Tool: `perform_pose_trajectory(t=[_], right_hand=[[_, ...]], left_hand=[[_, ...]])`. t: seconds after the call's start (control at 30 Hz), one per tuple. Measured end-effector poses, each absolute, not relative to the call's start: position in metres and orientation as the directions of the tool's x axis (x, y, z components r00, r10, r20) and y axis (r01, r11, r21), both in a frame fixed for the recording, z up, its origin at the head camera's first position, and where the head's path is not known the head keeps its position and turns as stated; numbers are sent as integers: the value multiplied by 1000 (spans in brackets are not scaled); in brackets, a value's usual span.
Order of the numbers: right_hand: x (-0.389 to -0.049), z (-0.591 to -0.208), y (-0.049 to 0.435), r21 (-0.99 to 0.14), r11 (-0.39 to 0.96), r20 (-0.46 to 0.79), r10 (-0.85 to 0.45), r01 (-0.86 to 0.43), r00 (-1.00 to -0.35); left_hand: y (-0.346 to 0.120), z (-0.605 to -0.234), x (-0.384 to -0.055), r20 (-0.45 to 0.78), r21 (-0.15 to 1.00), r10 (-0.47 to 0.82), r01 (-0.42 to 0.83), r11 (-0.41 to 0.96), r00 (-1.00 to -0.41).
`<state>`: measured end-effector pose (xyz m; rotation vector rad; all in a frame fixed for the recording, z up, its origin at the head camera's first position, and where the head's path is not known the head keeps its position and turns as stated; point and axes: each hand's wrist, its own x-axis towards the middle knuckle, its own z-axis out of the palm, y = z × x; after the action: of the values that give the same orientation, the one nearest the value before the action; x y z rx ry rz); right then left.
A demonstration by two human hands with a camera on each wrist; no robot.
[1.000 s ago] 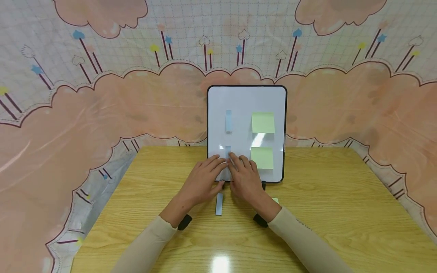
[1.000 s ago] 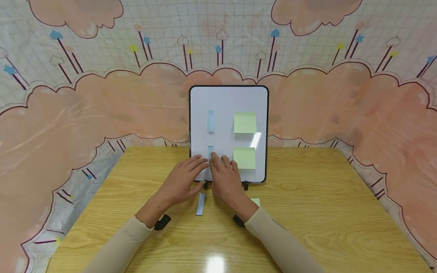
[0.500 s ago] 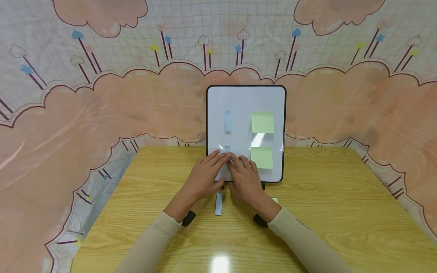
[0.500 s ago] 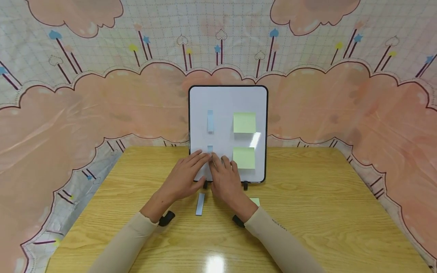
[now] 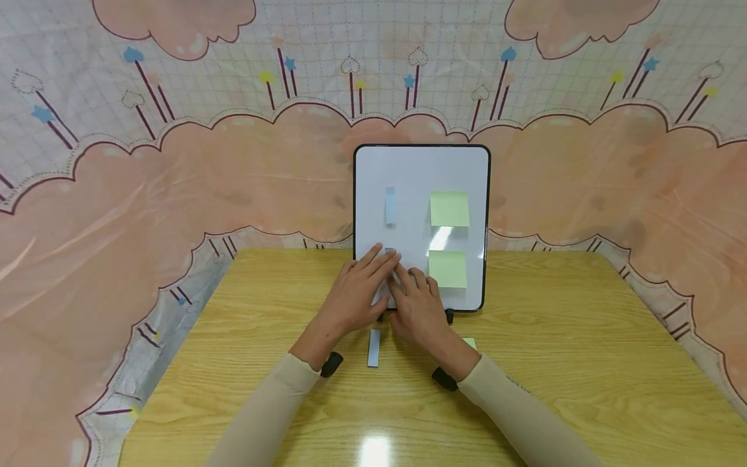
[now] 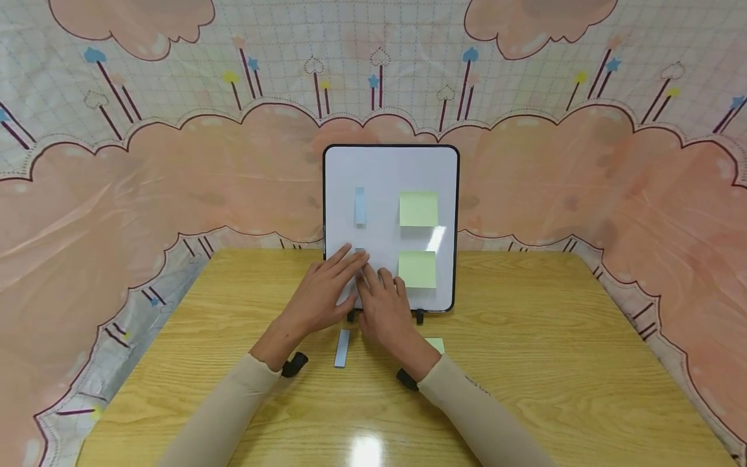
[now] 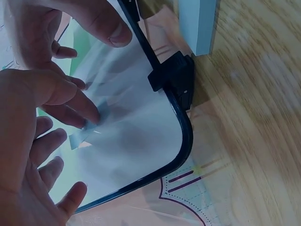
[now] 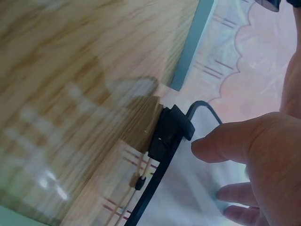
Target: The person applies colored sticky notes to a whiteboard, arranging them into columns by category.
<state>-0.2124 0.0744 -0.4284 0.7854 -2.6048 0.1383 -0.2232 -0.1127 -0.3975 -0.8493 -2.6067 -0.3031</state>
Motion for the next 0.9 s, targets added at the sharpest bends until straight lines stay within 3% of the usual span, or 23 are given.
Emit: perform_pose_trajectory(t=[0.5, 0.8, 0.9], right_hand=[[-212, -425, 72, 40, 844, 388, -507, -535, -770], [-211, -424, 70, 60, 852, 369, -503, -520, -782], [-211, -424, 71, 58, 853, 356, -502, -518, -788]], left_hand=[[-109, -400, -228, 357, 8, 505, 543, 840, -786], [-107, -401, -231, 392, 13, 518, 568, 823, -760], [-106, -400, -230, 370, 3, 511, 551, 835, -776]])
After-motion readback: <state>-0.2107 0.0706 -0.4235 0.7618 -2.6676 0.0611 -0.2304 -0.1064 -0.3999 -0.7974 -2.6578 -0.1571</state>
